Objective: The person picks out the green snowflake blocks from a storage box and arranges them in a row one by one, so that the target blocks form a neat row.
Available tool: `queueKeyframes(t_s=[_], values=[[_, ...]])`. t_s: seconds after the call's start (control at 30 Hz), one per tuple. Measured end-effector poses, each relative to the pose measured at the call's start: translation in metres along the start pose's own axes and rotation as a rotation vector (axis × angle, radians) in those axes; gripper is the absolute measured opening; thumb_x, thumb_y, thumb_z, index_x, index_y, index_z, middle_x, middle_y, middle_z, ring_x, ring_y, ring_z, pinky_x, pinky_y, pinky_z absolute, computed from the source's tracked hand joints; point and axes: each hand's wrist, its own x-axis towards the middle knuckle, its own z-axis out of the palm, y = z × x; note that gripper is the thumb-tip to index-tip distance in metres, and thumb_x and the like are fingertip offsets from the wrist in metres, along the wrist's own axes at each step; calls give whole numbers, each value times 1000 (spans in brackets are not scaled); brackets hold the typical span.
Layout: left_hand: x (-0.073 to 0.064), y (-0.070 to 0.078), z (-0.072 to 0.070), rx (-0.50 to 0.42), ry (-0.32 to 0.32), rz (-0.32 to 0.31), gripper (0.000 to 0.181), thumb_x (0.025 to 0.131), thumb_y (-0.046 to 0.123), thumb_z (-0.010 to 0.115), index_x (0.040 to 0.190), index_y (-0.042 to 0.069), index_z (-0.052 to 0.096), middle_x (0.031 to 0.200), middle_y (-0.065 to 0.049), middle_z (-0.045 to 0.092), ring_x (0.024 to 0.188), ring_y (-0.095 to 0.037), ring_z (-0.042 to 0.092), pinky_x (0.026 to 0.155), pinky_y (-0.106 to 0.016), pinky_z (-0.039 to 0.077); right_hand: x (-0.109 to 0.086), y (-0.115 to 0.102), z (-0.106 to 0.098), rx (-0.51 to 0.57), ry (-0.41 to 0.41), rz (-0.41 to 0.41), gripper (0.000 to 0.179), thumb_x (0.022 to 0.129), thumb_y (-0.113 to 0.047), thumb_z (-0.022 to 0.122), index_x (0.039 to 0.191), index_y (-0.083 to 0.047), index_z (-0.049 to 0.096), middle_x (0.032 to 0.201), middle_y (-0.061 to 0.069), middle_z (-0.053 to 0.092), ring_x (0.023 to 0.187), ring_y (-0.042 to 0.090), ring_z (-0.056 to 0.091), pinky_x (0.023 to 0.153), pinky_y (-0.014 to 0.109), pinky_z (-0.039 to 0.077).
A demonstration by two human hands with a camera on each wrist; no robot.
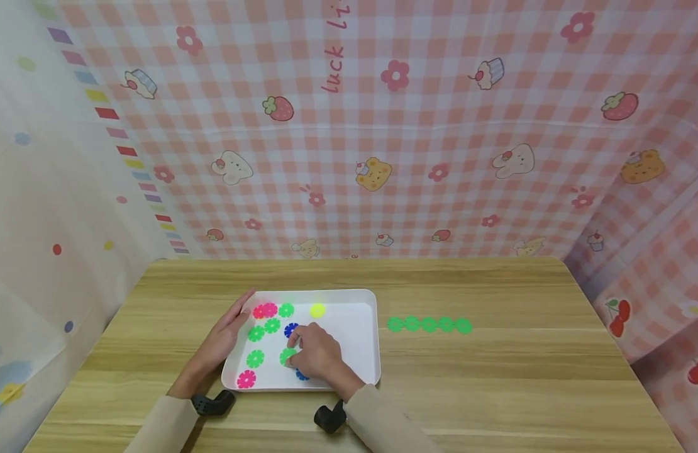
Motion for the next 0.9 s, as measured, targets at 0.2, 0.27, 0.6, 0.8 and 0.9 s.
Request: queueKeyframes(t_s=[0.2,0.27,0.6,0.8,0.9], values=[[0,-1,0,2,-5,2,50,110,27,28,159,24,21,166,-1,13,153,-23,6,123,-51,4,-1,0,0,3,19,-26,20,80,-14,81,89,-20,64,82,-2,52,72,15,48,60,27,36],[0,-1,-1,3,-6,1,51,110,27,29,159,24,21,166,-1,14,153,-23,6,123,-52,4,-1,0,0,19,21,-27,20,81,-13,80,90,-19,63,81,-3,53,72,14,48,60,27,37],[0,-2,0,8,-10,13,51,110,28,29,159,23,20,166,-2,14,153,-23,6,123,-52,4,-2,-1,-3,87,28,-24,17,87,-7,74,95,-16,62,75,-2,55,66,14,51,58,26,39],[1,-2,0,10,-9,13,51,110,28,30,159,23,20,166,-2,13,153,-23,6,123,-51,5,-4,6,-13,157,40,-57,14,87,-4,72,94,-13,63,78,-1,58,69,15,53,61,27,43],[1,-1,0,8,-5,12,51,110,28,30,159,24,20,166,-2,14,153,-24,7,123,-51,5,-5,9,-21,168,53,-74,13,87,-6,72,95,-13,64,81,-1,59,73,15,53,64,28,44]])
